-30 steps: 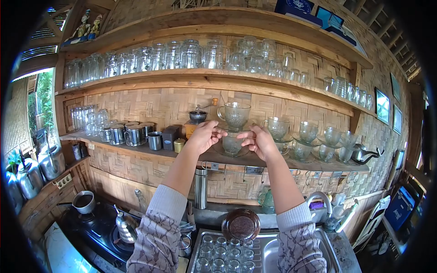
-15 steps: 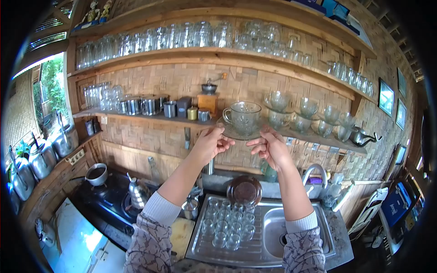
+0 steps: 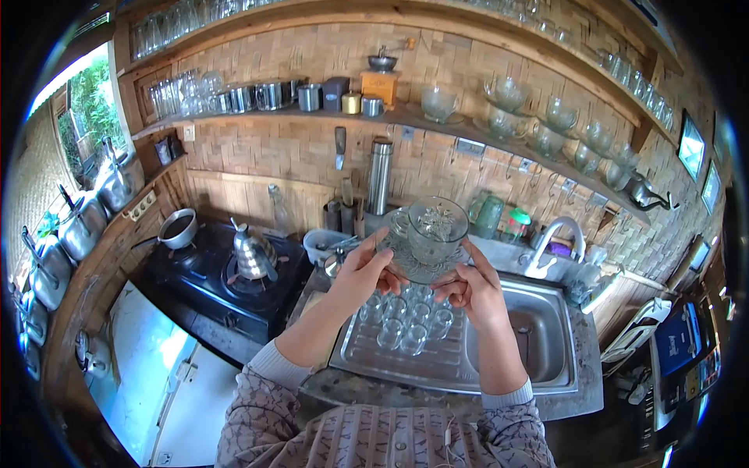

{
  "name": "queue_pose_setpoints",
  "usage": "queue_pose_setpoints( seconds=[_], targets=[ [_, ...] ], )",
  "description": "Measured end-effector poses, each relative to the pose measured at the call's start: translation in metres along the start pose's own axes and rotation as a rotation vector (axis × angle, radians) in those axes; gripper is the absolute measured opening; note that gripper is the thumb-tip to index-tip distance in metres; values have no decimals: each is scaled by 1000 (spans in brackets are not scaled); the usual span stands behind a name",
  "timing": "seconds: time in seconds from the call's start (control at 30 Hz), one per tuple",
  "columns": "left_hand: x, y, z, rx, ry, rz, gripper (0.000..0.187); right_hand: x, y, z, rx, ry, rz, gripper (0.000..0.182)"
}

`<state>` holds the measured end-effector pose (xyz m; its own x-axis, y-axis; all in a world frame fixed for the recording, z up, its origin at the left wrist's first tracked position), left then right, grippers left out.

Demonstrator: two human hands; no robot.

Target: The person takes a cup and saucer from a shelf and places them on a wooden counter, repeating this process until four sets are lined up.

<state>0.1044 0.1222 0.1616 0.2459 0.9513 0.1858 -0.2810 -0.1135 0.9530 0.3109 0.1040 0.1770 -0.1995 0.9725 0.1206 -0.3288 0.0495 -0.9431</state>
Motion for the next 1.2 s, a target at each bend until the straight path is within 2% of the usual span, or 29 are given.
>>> queue_pose_setpoints(
  seconds=[0.13,0.4,0.7,0.87,1.03,1.2],
  targets=[
    [-28,-24,0,-35,24,-72,51,-27,24,-1,-73,49,54,55],
    [-79,-67,-3,24,79,-192,51,-79,79,-2,12,85,183,54],
    [-92,-85,2,-47,29,-249,51,-100,83,-4,-114,199,180,52],
    [-90,-90,4,-100,-47,-291,51,-107,82,-11,-112,206,234,54],
    [-83,-89,7,-84,-139,-350,51,-118,82,-10,-127,340,227,47],
    [-71,-97,21,-44,-322,-363,51,-139,80,-14,-66,474,228,43]
  ],
)
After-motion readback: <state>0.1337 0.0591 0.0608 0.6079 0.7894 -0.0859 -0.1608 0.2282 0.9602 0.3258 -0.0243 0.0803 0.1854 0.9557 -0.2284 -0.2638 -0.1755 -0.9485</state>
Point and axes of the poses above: each hand's wrist, its own x-axis towards the middle knuckle, its own z-axis out of the palm, y = z × x, the point moved 1 cm from there along x, towards the middle knuckle, and after that the axes turned 2 degrees about y, right-handed, at the moved point
